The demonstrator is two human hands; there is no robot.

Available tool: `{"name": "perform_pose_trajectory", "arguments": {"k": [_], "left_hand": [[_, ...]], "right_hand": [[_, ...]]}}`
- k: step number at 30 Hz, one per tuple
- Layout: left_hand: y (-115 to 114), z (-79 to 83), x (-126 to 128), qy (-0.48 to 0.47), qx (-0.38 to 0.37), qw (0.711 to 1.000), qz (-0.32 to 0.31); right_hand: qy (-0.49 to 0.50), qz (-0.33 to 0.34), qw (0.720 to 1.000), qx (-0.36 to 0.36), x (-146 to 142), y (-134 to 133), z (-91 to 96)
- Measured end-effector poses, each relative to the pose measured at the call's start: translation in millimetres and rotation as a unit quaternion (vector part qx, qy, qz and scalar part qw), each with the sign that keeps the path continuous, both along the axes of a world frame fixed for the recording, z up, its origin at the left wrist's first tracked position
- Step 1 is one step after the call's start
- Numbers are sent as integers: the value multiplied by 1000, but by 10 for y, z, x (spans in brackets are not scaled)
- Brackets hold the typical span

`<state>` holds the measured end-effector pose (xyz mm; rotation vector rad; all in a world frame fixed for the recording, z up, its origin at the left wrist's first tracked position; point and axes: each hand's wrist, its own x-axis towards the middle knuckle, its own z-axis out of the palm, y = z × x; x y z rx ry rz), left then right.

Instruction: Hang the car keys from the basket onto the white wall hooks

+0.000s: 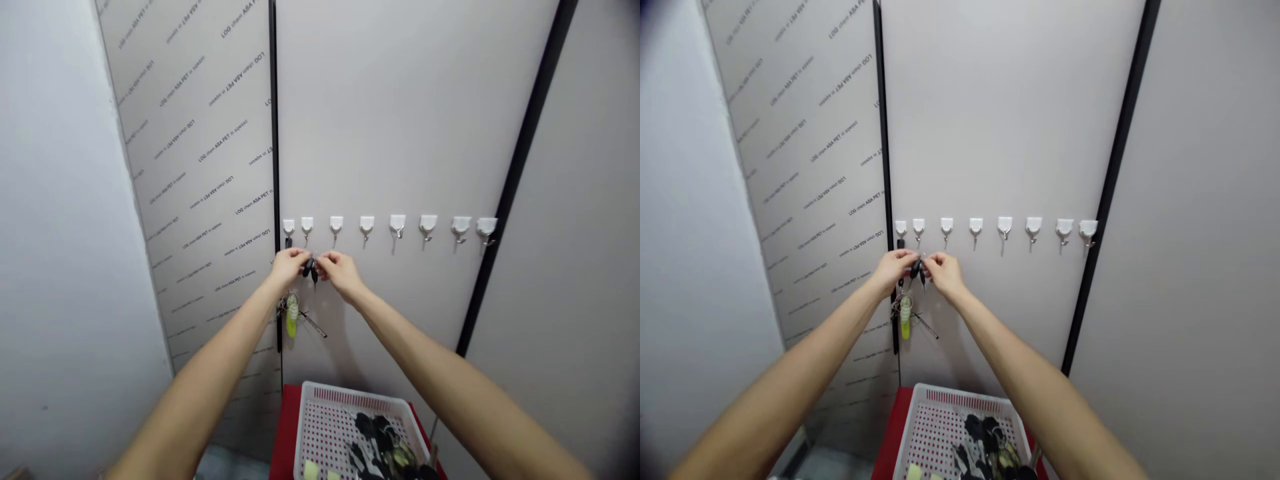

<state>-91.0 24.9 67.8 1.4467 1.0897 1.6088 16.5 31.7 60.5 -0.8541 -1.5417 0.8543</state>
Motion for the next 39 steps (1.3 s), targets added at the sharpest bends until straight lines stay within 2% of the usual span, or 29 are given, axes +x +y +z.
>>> {"name": "perform_pose_trajectory", "arguments": {"k": [2,5,9,13,15,17,19,22,25,28,30,33,36,39], "left_hand": [[71,122,-42,-21,29,998,44],[171,186,-76,15,73,989,128],[231,129,-81,110,102,973,175],[100,-36,-41,155,130,960,192],[-38,-200,7,177,163,949,206],[-188,-441,82,203,184,942,192],[-322,-761,186,231,173,947,142],[-473,-1347,389,274,98,956,43],[-568,-1929,600,333,2,942,-38],[-617,-2348,744,390,-53,916,-80],[-640,-2505,786,415,-58,903,-96],[-665,-2592,786,437,-50,890,-120],[-667,-2600,751,442,-67,881,-152],[-638,-2606,719,412,-107,887,-179]], "right_hand": [[4,-20,1000,17,-100,94,168],[-9,-71,997,23,-205,239,279],[-59,-109,992,-2,-261,373,258],[-93,-119,988,20,-178,342,156],[-102,-106,989,32,-55,263,35],[-114,-75,990,26,122,161,-175],[-138,-37,990,-8,333,44,-492],[-201,4,975,-93,661,-166,-1110],[-323,5,937,-135,940,-377,-1708],[-473,-28,875,-95,1122,-524,-2085],[-535,-44,842,-61,1180,-578,-2194],[-571,-49,819,-42,1195,-603,-2229],[-576,-45,814,-52,1170,-595,-2224],[-548,-48,834,-47,1149,-604,-2215]]}}
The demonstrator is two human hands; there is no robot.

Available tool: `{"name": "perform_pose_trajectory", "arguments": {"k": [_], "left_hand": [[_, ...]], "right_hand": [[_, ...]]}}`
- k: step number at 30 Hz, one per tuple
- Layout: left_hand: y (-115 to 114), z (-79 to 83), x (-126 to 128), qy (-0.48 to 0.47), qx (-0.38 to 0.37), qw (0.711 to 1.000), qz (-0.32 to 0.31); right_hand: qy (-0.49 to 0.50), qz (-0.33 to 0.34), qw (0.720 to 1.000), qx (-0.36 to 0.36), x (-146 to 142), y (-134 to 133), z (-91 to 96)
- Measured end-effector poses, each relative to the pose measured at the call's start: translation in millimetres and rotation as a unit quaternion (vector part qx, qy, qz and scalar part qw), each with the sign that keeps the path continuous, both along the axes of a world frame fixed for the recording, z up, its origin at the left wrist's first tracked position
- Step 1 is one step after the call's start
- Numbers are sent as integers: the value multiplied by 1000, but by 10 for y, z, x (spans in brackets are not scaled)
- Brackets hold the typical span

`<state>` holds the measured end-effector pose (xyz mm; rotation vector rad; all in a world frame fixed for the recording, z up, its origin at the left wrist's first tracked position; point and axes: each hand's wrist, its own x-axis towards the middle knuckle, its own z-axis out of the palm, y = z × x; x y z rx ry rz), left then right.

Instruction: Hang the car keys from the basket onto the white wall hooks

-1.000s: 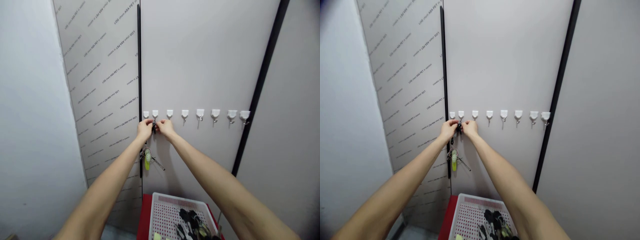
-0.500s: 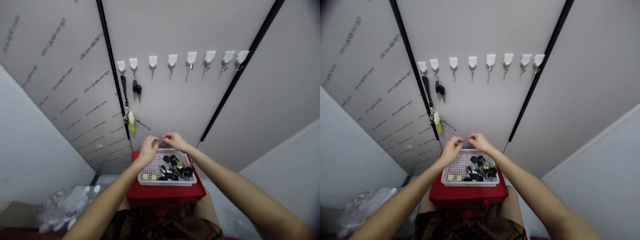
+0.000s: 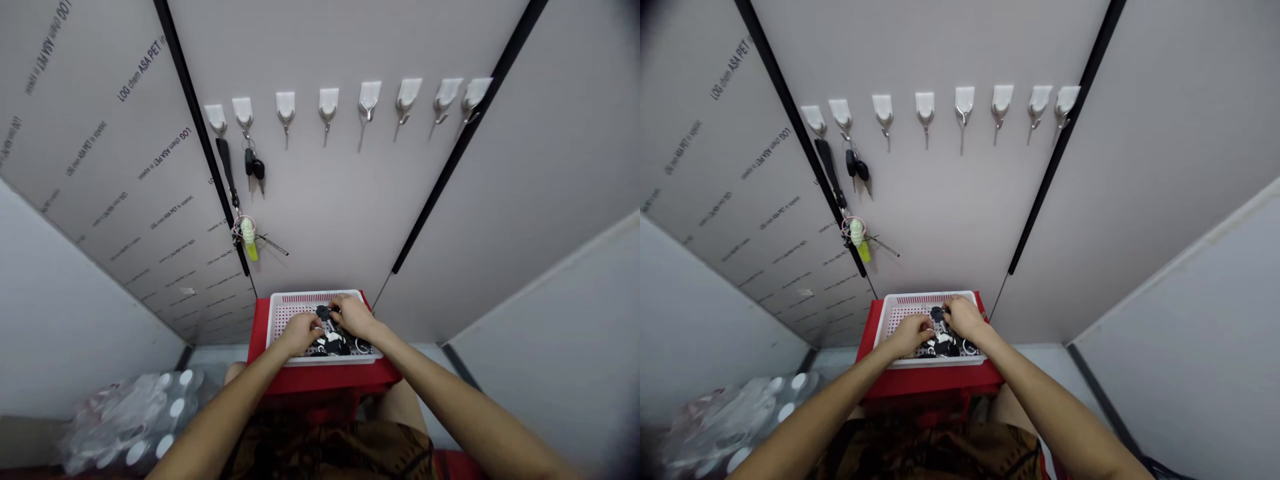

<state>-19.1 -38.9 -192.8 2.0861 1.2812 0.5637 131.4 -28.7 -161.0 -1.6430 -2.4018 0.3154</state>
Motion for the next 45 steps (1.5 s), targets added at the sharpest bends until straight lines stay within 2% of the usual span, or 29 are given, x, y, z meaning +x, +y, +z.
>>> {"name": "perform_pose_trajectory", "arguments": {"k": [2,4,7,10,13,16,21,24,26,27,29,32,35,38,41,45], "left_hand": [[30,-4,-11,-66,-36,997,21],[61,7,-18,-176,-80,978,74],[95,55,-25,-355,-177,903,164],[106,112,-36,-467,-236,830,195],[107,141,-49,-529,-247,787,198],[113,146,-59,-571,-249,757,195],[121,167,-78,-620,-277,714,169],[104,195,-96,-638,-274,698,174],[89,213,-105,-625,-277,709,176],[85,223,-109,-605,-279,725,175],[91,247,-115,-544,-256,778,181],[131,306,-136,-462,-147,855,181],[165,390,-176,-405,-33,897,174],[153,465,-207,-314,56,938,138],[116,500,-209,-235,97,960,113],[100,537,-217,-201,113,963,139]], "right_hand": [[36,8,999,12,-3,-29,17],[80,30,996,6,-2,-68,37],[137,49,989,-32,-14,-113,42],[182,23,982,-50,-56,-112,10],[234,9,970,-59,-112,-89,-19],[285,31,955,-82,-168,-74,-29],[399,64,899,-169,-262,-39,-51],[453,37,877,-152,-310,-8,-25],[487,-2,866,-113,-327,5,24],[496,-17,863,-96,-331,8,54],[495,-29,865,-78,-329,6,120],[463,-13,883,-74,-322,-11,201],[415,-5,908,-59,-323,-29,238],[365,-2,930,-38,-341,-34,244],[331,-7,943,-20,-373,-33,268],[287,-24,958,-16,-390,-34,349]]}}
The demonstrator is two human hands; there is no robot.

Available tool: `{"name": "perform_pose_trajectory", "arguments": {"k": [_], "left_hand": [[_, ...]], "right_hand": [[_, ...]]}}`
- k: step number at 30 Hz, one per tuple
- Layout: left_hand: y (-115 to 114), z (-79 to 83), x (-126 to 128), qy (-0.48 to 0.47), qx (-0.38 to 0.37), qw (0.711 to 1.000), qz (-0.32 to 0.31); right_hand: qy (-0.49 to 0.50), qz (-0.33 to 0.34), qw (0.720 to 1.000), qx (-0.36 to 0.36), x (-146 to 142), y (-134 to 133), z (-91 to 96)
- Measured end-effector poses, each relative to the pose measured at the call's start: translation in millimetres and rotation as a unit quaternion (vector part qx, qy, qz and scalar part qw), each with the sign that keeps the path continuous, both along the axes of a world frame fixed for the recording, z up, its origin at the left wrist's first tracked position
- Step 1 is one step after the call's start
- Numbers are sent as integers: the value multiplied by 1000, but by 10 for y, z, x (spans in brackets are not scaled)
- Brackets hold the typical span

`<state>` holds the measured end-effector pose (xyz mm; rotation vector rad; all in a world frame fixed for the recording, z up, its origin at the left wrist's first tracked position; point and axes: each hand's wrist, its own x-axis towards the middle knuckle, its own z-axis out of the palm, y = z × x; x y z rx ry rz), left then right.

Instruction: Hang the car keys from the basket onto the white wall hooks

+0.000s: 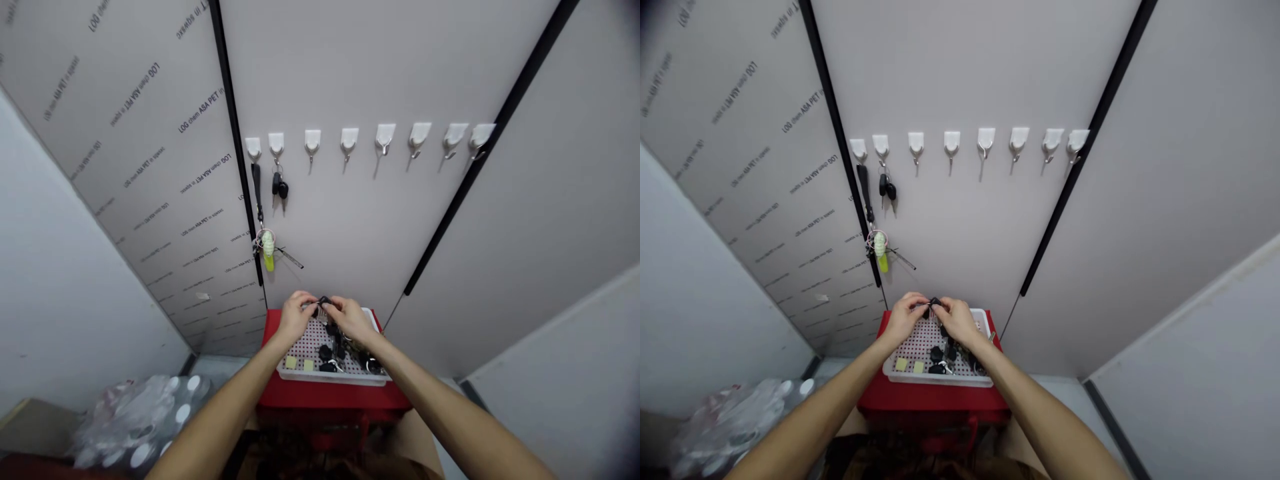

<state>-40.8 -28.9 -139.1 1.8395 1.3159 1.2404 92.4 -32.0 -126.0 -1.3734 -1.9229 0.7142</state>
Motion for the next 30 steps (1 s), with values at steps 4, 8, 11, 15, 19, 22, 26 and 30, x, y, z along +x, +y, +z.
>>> {"name": "perform_pose_trajectory", "arguments": {"k": [4,8,11,15,19,22,26,30], "left_hand": [[17,176,-31,35,23,999,-1],[73,516,-43,40,-13,999,-20],[190,843,-63,5,-33,999,-28],[395,1357,-116,-49,-1,999,-23],[555,1847,-132,-116,12,993,-25],[654,2101,-124,-174,48,984,5],[766,2240,-113,-155,152,973,79],[779,2256,-82,-71,168,978,105]], "right_hand": [[-31,-11,999,43,26,6,123],[28,40,994,96,-5,72,361],[97,51,991,78,-84,185,649],[178,34,981,70,-215,347,1149],[231,5,970,79,-328,507,1640],[252,-48,959,116,-390,670,1918],[204,-122,950,205,-441,903,2116],[118,-168,948,243,-472,1016,2166]]}}
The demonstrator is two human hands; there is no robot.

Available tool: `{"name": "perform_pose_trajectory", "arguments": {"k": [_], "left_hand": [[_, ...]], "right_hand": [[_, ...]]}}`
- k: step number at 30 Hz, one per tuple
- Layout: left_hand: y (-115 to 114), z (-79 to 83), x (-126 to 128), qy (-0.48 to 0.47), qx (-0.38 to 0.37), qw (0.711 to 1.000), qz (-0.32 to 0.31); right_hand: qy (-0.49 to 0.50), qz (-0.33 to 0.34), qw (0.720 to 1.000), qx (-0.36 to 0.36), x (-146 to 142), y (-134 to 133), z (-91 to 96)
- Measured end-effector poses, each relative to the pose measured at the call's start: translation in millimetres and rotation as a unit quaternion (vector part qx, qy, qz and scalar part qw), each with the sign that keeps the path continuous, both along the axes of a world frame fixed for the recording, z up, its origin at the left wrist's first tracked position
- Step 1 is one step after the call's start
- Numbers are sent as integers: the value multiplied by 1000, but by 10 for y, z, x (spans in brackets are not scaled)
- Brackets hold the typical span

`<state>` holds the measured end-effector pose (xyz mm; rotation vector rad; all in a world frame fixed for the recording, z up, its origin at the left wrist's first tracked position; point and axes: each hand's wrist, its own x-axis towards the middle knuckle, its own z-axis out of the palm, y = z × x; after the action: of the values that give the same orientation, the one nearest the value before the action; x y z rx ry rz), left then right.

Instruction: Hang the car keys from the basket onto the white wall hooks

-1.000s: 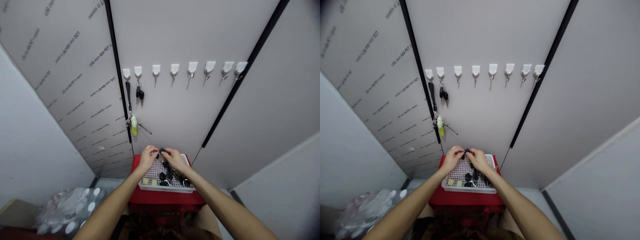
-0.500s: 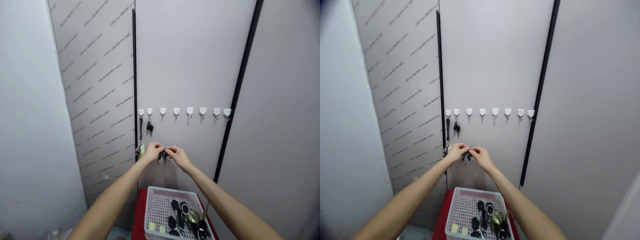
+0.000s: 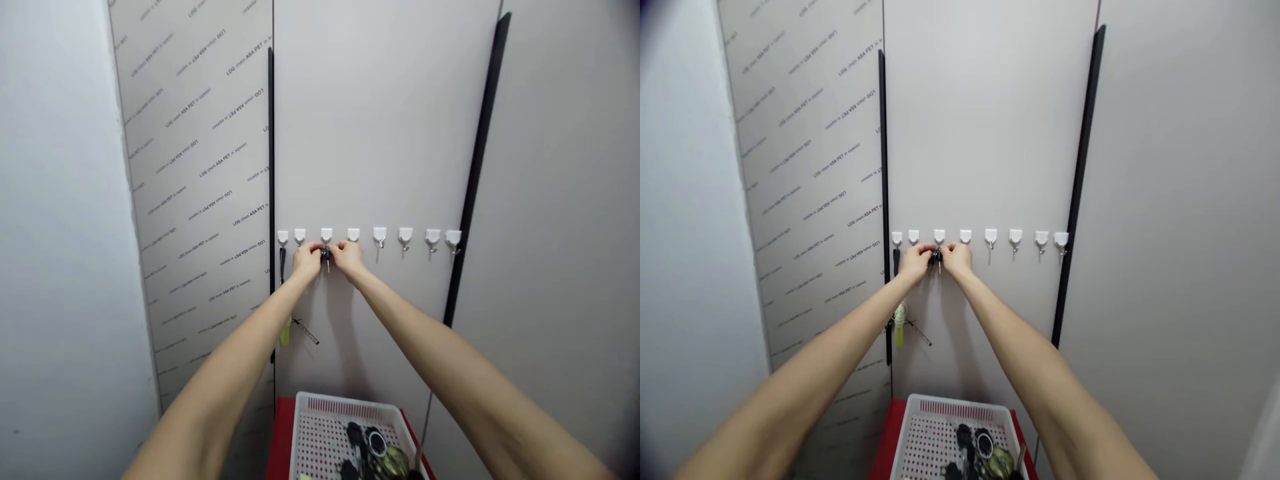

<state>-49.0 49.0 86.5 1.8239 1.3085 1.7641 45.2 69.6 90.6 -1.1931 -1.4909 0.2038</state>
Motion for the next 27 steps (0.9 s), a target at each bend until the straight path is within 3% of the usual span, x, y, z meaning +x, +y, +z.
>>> {"name": "perform_pose_trajectory", "arguments": {"k": [5,8,11,14,17,19,22,27], "left_hand": [[-149,-68,29,77,-4,996,44],[-304,-338,48,73,30,994,72],[-499,-907,111,88,-3,995,42],[-755,-1657,183,135,-143,980,-30],[-1001,-2299,186,226,-288,925,-100],[-1097,-2558,151,285,-338,886,-138],[-1139,-2701,102,328,-354,861,-161],[-1108,-2720,109,350,-344,858,-152]], "right_hand": [[-35,-14,999,-17,37,-69,-42],[-47,-7,999,-24,147,-202,-257],[-128,27,988,-83,323,-427,-769],[-281,109,927,-224,521,-791,-1485],[-348,173,867,-313,684,-1184,-2116],[-388,173,848,-317,749,-1355,-2381],[-454,135,836,-277,766,-1435,-2541],[-459,106,843,-261,671,-1382,-2550]]}}
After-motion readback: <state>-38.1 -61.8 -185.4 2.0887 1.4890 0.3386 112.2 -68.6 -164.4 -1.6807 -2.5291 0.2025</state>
